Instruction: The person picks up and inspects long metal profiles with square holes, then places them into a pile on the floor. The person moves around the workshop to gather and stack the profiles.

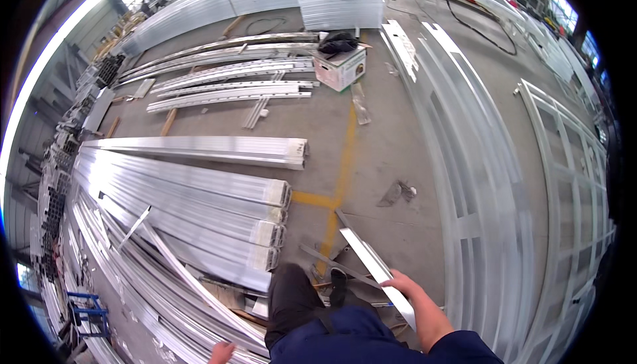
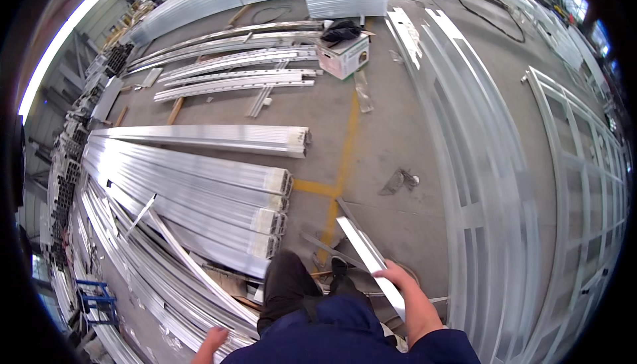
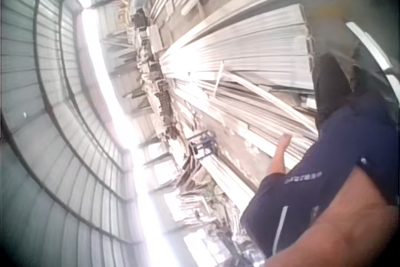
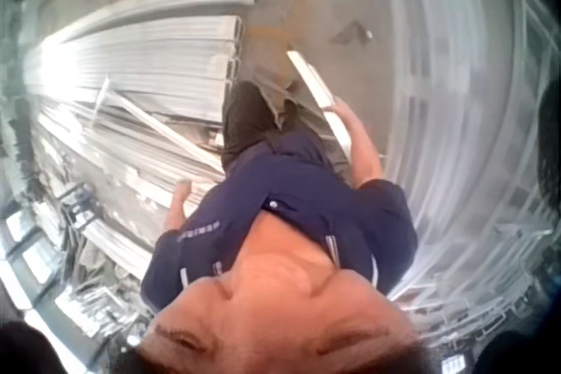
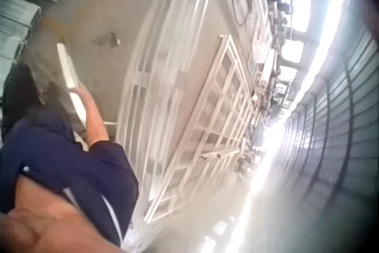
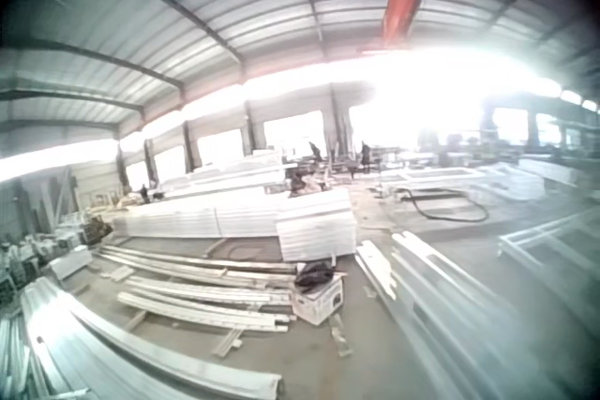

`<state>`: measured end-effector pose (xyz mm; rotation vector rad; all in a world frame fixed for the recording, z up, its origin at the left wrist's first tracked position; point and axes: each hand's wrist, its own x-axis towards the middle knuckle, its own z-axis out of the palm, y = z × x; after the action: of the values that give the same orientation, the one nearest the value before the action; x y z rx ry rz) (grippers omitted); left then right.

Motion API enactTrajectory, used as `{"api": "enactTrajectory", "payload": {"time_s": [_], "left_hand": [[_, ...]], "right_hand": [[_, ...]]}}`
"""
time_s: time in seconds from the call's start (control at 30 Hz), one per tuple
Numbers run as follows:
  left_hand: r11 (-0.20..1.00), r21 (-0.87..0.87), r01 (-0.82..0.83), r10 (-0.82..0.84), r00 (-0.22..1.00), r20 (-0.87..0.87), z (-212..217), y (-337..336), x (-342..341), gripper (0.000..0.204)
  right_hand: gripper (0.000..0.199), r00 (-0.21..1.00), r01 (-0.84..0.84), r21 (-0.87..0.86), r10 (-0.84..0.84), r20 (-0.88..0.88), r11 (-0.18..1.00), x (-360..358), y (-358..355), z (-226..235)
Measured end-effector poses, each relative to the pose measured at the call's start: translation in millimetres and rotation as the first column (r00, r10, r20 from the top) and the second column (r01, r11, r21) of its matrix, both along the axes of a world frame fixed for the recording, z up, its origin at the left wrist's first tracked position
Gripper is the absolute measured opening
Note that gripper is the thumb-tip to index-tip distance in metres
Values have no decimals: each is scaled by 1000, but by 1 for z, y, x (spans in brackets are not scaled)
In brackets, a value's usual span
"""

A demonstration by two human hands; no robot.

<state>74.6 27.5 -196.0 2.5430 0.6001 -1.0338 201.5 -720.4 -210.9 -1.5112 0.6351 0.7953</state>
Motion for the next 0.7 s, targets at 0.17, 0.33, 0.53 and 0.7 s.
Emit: {"api": "enactTrajectory", "payload": {"time_s": [0.17, 0.33, 0.53, 0.7], "left_hand": [[975, 200, -100, 145, 963, -227, 26, -51, 120, 21], [981, -127, 146, -174, 953, -248, -50, -229, 247, 23], [862, -383, 332, -228, 929, 291, -192, -470, 414, 25], [851, -414, 323, -271, 946, 180, -136, -518, 489, 30]], "right_hand": [[95, 987, 17, -195, 14, 160, 981, 102, -47, -1], [105, 995, -31, -136, 43, 90, 990, 193, -85, 51], [105, 863, -6, -502, 258, 435, 865, 307, -227, -15], [106, 937, -90, -619, 278, 213, 780, 330, -298, -15]]}}
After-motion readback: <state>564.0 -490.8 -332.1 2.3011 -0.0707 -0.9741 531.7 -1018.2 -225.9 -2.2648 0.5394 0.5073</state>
